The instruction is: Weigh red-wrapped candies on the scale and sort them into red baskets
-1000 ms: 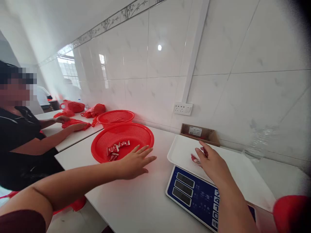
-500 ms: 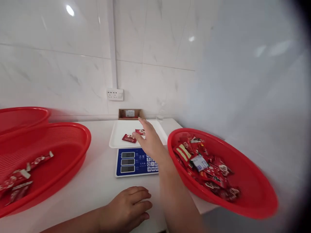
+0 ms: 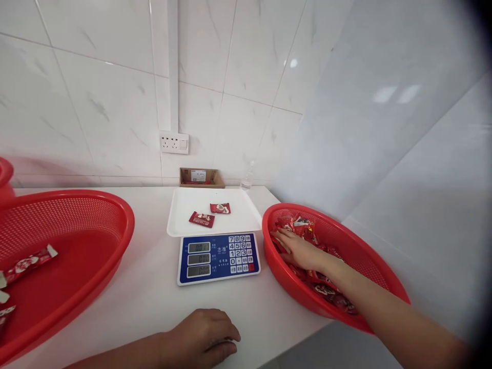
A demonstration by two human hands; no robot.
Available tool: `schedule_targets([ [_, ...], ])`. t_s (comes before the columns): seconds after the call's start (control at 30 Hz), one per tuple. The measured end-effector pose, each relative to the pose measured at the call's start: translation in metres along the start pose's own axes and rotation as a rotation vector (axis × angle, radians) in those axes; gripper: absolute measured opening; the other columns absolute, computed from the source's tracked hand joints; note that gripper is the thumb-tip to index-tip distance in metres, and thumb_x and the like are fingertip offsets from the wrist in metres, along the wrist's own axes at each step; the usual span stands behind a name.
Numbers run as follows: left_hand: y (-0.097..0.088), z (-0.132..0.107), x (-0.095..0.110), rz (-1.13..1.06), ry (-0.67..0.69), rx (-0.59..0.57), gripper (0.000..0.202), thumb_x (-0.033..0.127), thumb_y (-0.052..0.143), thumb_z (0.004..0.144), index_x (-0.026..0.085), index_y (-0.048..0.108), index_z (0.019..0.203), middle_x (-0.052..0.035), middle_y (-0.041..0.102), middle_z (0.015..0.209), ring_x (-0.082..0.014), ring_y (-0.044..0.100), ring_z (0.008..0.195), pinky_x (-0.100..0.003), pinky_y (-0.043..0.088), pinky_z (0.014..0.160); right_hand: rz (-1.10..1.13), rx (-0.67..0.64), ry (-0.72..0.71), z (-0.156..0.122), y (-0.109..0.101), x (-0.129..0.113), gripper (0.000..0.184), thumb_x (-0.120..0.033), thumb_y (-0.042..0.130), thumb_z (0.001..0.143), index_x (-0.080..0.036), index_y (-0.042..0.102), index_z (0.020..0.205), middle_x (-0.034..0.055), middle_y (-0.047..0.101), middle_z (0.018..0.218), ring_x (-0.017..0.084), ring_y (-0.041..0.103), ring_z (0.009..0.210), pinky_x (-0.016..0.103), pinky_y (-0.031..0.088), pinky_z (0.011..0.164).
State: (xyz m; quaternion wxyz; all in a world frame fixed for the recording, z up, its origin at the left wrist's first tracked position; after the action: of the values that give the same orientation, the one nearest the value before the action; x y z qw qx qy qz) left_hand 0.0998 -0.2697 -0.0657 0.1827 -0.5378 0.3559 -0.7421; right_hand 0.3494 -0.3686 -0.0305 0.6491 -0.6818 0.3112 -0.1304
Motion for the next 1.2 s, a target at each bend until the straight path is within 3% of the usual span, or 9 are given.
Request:
schedule_targets([
  [0.13, 0.004, 0.002, -0.005, 0.006, 0.008, -0.007, 0.024, 0.027, 0.043, 0.088, 0.020, 0.062, 0.101, -0.0052, 0.068, 0.093, -0.0170, 0.063, 0.085, -0.025, 0.050, 0.077, 0.011, -0.024, -0.007, 0.008, 0.008, 0.009, 0.072, -0.019, 0.062, 0.065, -0.016, 0.041, 0.134, 0.0136, 0.026, 0.146, 0.030, 0.026, 0.132, 0.042, 0.024, 0.106],
  [0.33, 0.007, 0.002, -0.011, -0.038, 0.014, -0.016, 0.024, 0.027, 0.044, 0.087, 0.020, 0.063, 0.101, -0.0054, 0.068, 0.093, -0.0164, 0.063, 0.085, -0.023, 0.050, 0.076, 0.150, -0.046, 0.150, -0.012, -0.007, 0.041, 0.056, -0.006, 0.048, 0.062, -0.017, 0.053, 0.117, 0.0099, 0.058, 0.119, 0.025, 0.055, 0.107, 0.038, 0.039, 0.094],
  [0.5, 0.007, 0.003, -0.015, -0.077, 0.013, 0.009, 0.022, 0.026, 0.045, 0.086, 0.021, 0.063, 0.097, -0.0052, 0.068, 0.090, -0.0161, 0.063, 0.083, -0.023, 0.050, 0.075, 0.410, -0.106, 0.330, -0.048, -0.024, 0.071, 0.051, -0.013, 0.044, 0.063, -0.017, 0.050, 0.113, 0.0053, 0.069, 0.088, 0.022, 0.066, 0.076, 0.032, 0.052, 0.065],
  [0.63, 0.008, 0.004, -0.016, -0.107, -0.005, 0.003, 0.022, 0.026, 0.045, 0.086, 0.020, 0.064, 0.096, -0.0056, 0.068, 0.091, -0.0159, 0.063, 0.083, -0.023, 0.050, 0.074, 0.703, -0.084, 0.454, -0.071, -0.035, 0.094, 0.044, -0.019, 0.047, 0.063, -0.019, 0.052, 0.106, 0.0056, 0.069, 0.088, 0.023, 0.066, 0.079, 0.032, 0.053, 0.066],
  [0.8, 0.006, 0.005, -0.015, -0.127, -0.043, -0.005, 0.022, 0.027, 0.044, 0.087, 0.021, 0.063, 0.096, -0.0052, 0.068, 0.092, -0.0157, 0.062, 0.084, -0.023, 0.050, 0.075, 0.208, 0.149, 0.560, -0.073, -0.056, 0.127, 0.037, -0.016, 0.048, 0.060, -0.018, 0.058, 0.096, 0.0099, 0.067, 0.090, 0.032, 0.062, 0.091, 0.047, 0.047, 0.081],
  [0.87, 0.005, 0.005, -0.014, -0.137, -0.064, -0.008, 0.022, 0.027, 0.044, 0.087, 0.021, 0.063, 0.096, -0.0049, 0.068, 0.092, -0.0153, 0.062, 0.084, -0.022, 0.050, 0.074, 0.147, 0.220, 0.510, -0.064, -0.055, 0.120, 0.040, -0.016, 0.047, 0.063, -0.017, 0.057, 0.102, 0.0118, 0.063, 0.106, 0.033, 0.055, 0.106, 0.050, 0.038, 0.093],
  [0.93, 0.004, 0.006, -0.014, -0.138, -0.077, -0.013, 0.022, 0.027, 0.044, 0.087, 0.021, 0.063, 0.095, -0.0049, 0.067, 0.092, -0.0152, 0.062, 0.083, -0.022, 0.049, 0.074, 0.149, 0.211, 0.386, -0.054, -0.044, 0.097, 0.040, -0.019, 0.046, 0.070, -0.018, 0.056, 0.108, 0.0097, 0.059, 0.117, 0.027, 0.051, 0.113, 0.043, 0.035, 0.099],
  [1.07, 0.008, 0.006, -0.019, -0.130, -0.096, -0.023, 0.022, 0.027, 0.044, 0.086, 0.021, 0.063, 0.095, -0.0051, 0.067, 0.092, -0.0152, 0.062, 0.084, -0.022, 0.049, 0.075, 0.222, 0.022, 0.111, -0.038, -0.011, 0.029, 0.052, -0.031, 0.055, 0.073, -0.025, 0.051, 0.125, 0.0038, 0.051, 0.130, 0.022, 0.048, 0.118, 0.034, 0.038, 0.098],
  [1.2, 0.012, 0.006, -0.023, -0.123, -0.067, 0.004, 0.022, 0.027, 0.045, 0.085, 0.022, 0.063, 0.096, -0.0047, 0.068, 0.092, -0.0151, 0.062, 0.082, -0.022, 0.050, 0.073, 0.115, -0.235, -0.002, -0.031, 0.020, -0.009, 0.074, -0.021, 0.060, 0.067, -0.030, 0.037, 0.137, 0.0029, 0.017, 0.150, 0.030, 0.020, 0.134, 0.044, 0.031, 0.102],
])
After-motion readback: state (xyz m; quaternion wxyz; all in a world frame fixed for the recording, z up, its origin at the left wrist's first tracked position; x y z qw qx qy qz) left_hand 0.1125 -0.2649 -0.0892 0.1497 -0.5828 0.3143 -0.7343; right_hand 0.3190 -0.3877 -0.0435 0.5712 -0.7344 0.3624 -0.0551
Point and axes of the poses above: each hand's wrist, its own z-axis towards the middle knuckle, its own y-axis out of the palm, x = y × z, the point moved 7 cm from there along z, towards the middle knuckle
